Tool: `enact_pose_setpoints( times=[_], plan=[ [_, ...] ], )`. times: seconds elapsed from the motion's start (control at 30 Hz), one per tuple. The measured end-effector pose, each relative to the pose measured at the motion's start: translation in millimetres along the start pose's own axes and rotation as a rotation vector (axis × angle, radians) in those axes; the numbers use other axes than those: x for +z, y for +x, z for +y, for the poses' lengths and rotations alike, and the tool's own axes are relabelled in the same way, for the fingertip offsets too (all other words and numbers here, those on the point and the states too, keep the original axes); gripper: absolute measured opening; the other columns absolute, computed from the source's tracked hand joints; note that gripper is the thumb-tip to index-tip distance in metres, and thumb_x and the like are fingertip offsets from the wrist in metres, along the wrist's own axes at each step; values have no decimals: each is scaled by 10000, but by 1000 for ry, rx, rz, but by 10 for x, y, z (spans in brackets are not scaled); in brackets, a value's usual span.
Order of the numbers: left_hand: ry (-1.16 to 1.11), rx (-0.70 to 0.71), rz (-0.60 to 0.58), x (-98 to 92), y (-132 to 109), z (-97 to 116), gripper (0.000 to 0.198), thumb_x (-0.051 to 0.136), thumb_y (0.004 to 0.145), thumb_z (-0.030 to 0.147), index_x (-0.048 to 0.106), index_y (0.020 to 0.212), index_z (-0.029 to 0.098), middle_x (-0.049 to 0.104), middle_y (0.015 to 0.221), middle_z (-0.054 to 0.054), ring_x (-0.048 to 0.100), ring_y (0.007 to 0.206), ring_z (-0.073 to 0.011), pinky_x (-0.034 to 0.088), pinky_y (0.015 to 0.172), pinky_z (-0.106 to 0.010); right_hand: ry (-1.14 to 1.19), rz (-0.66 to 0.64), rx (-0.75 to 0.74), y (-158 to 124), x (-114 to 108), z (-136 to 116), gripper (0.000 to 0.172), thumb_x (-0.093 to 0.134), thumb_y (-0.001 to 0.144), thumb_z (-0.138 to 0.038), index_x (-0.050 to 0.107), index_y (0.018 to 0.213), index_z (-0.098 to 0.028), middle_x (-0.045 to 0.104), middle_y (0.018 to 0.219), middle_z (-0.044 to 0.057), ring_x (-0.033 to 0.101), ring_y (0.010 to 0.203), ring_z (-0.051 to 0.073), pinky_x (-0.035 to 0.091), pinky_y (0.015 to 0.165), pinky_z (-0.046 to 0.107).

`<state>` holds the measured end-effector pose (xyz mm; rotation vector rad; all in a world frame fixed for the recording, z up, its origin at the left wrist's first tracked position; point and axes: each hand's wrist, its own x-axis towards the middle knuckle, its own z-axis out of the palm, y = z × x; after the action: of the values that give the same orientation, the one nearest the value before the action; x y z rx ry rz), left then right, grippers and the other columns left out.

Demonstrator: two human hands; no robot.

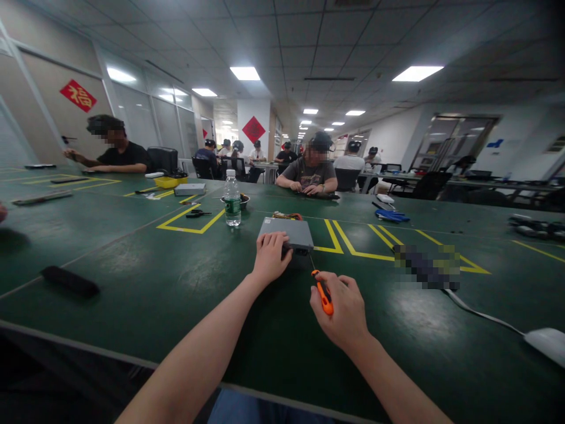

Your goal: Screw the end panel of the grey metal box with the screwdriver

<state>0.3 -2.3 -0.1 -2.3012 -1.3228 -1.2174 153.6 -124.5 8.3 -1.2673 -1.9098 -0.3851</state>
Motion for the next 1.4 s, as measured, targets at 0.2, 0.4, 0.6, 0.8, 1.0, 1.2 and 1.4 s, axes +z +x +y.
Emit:
enact_pose_setpoints(
  times=[0.2, 0.4, 0.6, 0.8, 1.0, 1.2, 1.4],
  plan=[
    [10, 1, -5, 2, 1, 1, 234, 536, 788, 269, 501, 1017, 234, 563, 1179, -30, 456, 1119, -205, 256, 990, -396, -78, -58, -80, 9, -7, 8, 91, 482, 774, -242, 553, 765, -184, 518, 731, 34, 492, 723, 185, 334, 744, 344],
    [1, 4, 7, 11, -1, -6, 229, 535, 790, 267, 496, 1012, 226, 563, 1180, -29, 455, 1123, -197, 259, 990, -384, -38, 38, 2, -2, 16, 41, 180, 445, 846, -289, 526, 943, -160, 567, 712, 19, 497, 630, 155, 347, 746, 339],
    [1, -1, -1, -3, -2, 2, 231, 532, 791, 266, 501, 1017, 232, 563, 1180, -37, 458, 1123, -206, 258, 991, -400, -49, -49, -95, 14, -9, 13, 98, 465, 779, -228, 546, 802, -177, 526, 742, 39, 494, 704, 182, 350, 692, 321],
    [-6, 5, -7, -10, 4, -12, 232, 534, 791, 280, 504, 1017, 238, 564, 1177, -34, 456, 1121, -206, 257, 989, -398, 6, 0, -25, 9, -7, 28, 150, 431, 845, -276, 536, 877, -174, 577, 738, 25, 522, 653, 155, 357, 693, 308],
    [-23, 4, -17, -2, 12, -38, 234, 544, 785, 286, 506, 1012, 243, 567, 1167, -26, 461, 1108, -202, 250, 988, -396, -26, -26, -94, -1, 17, 28, 147, 481, 771, -237, 541, 880, -160, 569, 761, 38, 531, 703, 178, 376, 695, 311],
    [-36, 15, -15, -2, 18, -59, 244, 553, 781, 289, 504, 1017, 249, 572, 1153, -13, 459, 1106, -193, 259, 983, -383, -45, -18, -94, -2, 28, 39, 159, 468, 822, -280, 569, 872, -168, 581, 733, 34, 535, 677, 169, 359, 697, 313],
    [-37, -2, -26, -8, 26, -66, 247, 555, 778, 289, 509, 1017, 248, 574, 1157, -20, 463, 1109, -201, 254, 983, -392, -77, -11, -90, -6, 36, 35, 139, 474, 789, -229, 538, 894, -164, 564, 724, 24, 522, 645, 159, 367, 687, 306]
  ],
)
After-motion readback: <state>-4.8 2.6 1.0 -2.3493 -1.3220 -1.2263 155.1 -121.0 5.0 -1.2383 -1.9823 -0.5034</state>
